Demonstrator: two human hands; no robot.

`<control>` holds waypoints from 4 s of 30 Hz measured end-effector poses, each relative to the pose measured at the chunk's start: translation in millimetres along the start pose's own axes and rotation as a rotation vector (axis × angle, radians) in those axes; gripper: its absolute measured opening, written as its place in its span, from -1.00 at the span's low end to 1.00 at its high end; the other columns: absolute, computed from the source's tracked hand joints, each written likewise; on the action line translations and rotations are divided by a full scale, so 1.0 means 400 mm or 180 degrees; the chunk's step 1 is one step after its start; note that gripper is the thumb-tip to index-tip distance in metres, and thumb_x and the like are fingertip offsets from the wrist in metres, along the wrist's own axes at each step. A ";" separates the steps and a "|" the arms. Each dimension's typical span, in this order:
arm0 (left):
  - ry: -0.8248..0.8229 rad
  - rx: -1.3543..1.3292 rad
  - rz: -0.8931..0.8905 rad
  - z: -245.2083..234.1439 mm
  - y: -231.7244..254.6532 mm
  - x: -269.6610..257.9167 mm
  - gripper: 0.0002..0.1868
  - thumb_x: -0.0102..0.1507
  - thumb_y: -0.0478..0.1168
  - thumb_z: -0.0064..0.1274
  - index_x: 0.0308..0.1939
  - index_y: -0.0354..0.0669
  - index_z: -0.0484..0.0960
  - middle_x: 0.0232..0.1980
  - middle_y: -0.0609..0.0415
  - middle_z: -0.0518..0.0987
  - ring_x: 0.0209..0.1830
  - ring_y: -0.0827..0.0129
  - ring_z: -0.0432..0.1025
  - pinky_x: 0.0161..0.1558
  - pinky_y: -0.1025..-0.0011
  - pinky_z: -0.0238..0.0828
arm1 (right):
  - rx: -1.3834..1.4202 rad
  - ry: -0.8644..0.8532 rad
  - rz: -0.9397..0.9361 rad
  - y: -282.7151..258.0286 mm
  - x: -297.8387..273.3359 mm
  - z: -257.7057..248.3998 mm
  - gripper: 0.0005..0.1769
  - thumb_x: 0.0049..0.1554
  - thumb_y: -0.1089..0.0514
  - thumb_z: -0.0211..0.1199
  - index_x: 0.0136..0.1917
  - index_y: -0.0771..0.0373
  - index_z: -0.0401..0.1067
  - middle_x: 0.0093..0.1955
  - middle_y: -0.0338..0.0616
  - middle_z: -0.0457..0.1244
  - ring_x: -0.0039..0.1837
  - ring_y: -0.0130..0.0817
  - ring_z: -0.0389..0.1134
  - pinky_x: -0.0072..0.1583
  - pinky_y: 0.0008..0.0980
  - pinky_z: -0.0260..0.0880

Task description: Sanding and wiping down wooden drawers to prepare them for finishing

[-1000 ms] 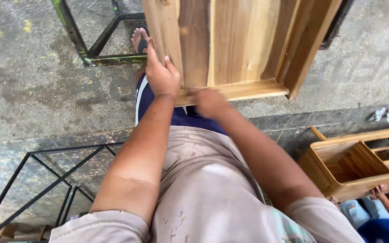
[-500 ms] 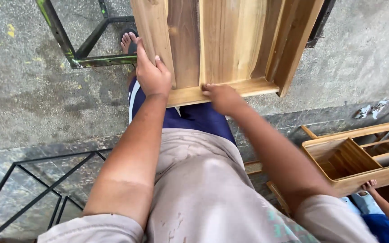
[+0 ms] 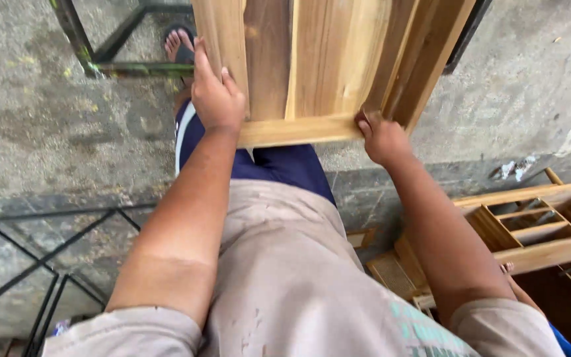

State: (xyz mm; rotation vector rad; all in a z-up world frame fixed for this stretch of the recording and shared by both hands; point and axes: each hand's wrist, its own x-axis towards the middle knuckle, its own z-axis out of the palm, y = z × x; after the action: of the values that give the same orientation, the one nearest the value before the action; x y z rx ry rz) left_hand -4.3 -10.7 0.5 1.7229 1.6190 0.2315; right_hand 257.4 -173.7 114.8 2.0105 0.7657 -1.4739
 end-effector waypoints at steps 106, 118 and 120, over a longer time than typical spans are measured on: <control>-0.0258 -0.0897 0.0358 -0.025 -0.025 0.032 -0.51 0.54 -0.01 -0.42 0.38 -0.30 0.27 0.46 -0.22 0.28 0.59 -0.03 0.07 0.64 0.15 -0.10 | -0.0597 0.0015 -0.1883 -0.487 0.155 0.221 -0.65 0.04 0.31 0.12 -0.07 -0.07 0.62 -0.12 -0.05 0.42 0.02 0.07 0.46 0.09 0.05 0.37; -0.0113 -0.0628 0.0134 0.022 -0.069 0.038 -0.36 0.52 0.07 -0.38 0.51 -0.35 0.20 0.62 -0.27 0.16 0.74 -0.05 -0.10 0.76 0.16 -0.25 | -0.0213 0.0277 -0.2217 -0.499 0.224 0.234 -0.80 0.09 0.27 0.14 -0.14 0.18 0.60 -0.09 -0.01 0.40 0.06 0.08 0.33 0.10 -0.02 0.39; -0.0122 -0.0593 0.0058 0.010 -0.077 0.041 -0.36 0.50 0.09 -0.36 0.48 -0.34 0.28 0.59 -0.28 0.24 0.71 -0.04 -0.04 0.72 0.19 -0.19 | 0.0104 -0.0168 -0.1874 -0.519 0.210 0.221 -0.79 0.17 0.16 0.20 -0.02 0.27 0.58 0.02 0.09 0.39 0.15 0.15 0.37 0.09 0.13 0.41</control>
State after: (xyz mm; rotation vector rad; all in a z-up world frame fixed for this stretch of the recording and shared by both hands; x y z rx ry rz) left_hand -23.2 0.3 -26.9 1.5911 1.5051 0.3451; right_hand 72.5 -79.0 -6.7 1.8418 1.4008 -1.8498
